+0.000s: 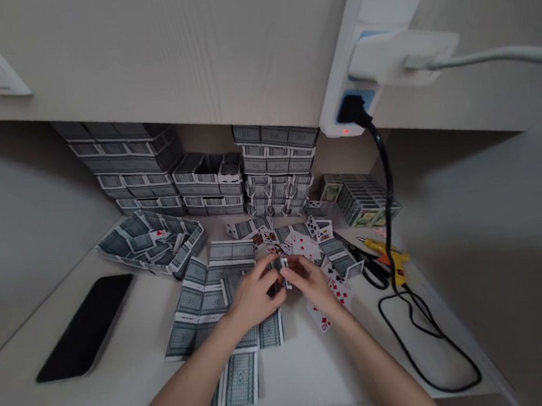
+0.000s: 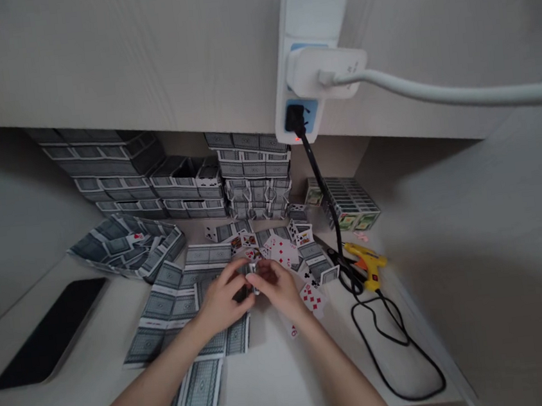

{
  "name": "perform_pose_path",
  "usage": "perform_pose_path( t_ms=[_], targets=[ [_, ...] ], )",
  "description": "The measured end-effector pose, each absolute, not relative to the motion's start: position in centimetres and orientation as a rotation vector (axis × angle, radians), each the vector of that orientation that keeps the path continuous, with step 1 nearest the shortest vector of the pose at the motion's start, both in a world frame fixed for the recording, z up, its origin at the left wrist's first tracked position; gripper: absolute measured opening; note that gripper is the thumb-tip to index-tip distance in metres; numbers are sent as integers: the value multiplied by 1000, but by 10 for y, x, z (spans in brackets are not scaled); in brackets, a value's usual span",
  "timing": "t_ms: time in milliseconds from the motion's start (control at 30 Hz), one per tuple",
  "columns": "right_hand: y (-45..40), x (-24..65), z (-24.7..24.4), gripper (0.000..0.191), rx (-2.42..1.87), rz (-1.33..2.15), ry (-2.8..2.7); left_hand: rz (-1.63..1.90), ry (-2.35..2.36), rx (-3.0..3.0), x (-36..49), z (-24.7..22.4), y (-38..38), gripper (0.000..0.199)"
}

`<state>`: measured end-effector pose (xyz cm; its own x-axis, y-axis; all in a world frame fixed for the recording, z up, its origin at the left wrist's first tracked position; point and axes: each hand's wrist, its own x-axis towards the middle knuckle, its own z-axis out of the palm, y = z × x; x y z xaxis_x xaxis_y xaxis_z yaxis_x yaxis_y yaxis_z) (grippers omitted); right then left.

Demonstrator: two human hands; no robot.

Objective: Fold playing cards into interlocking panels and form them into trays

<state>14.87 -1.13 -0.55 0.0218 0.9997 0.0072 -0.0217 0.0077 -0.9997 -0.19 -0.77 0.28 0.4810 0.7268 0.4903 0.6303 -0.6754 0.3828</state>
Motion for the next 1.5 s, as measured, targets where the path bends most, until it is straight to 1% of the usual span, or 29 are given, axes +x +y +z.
perform_pose_path(
  t_ms=[167,267,367,467,600,667,767,867,1000,1100,1167,1267,1300,1333,1367,1433,1467,1500],
  targets=[
    [-13,146,-2,35,-1100,1287,-1128,917,1188,2661,-2,4,-9,14],
    [-16,145,-1,35,-1030,1355,-1087,935,1176,2686,-2,4,-11,22],
    [-18,143,0,32,-983,1416,-1083,927,1150,2704,-2,4,-12,29],
    [-19,143,1,29,-960,1437,-1056,932,1096,2696,-1,5,-13,31],
    [-19,146,3,30,-958,1374,-1016,997,995,2543,1,11,-14,30],
    [-18,149,4,35,-989,1306,-1031,1038,944,2412,0,13,-14,27],
    [-17,153,4,48,-1046,1117,-1113,1051,928,2123,-2,15,-10,20],
    [-18,154,4,57,-1066,894,-1266,982,926,1736,-2,14,-5,20],
    [-20,152,6,51,-1033,660,-1543,835,755,1370,-1,12,0,34],
    [-20,151,7,49,-1002,578,-1641,691,689,1270,-3,11,2,37],
    [-19,151,4,56,-1025,552,-1635,700,701,1277,-5,11,5,41],
    [-15,151,-4,79,-1094,603,-1531,803,759,1343,-8,7,10,55],
    [-14,152,-7,82,-1105,658,-1481,852,794,1372,-8,5,12,58],
    [-12,153,-10,79,-1115,726,-1423,906,840,1411,-8,3,13,59],
    [-11,153,-12,71,-1123,805,-1360,969,894,1461,-8,1,14,60],
    [-10,155,-13,48,-1138,977,-1216,1076,998,1594,-8,-3,15,58],
    [-9,155,-13,40,-1144,1054,-1145,1114,1041,1669,-8,-4,15,55],
    [-9,155,-13,36,-1149,1117,-1084,1139,1071,1741,-8,-5,15,53]
  ],
)
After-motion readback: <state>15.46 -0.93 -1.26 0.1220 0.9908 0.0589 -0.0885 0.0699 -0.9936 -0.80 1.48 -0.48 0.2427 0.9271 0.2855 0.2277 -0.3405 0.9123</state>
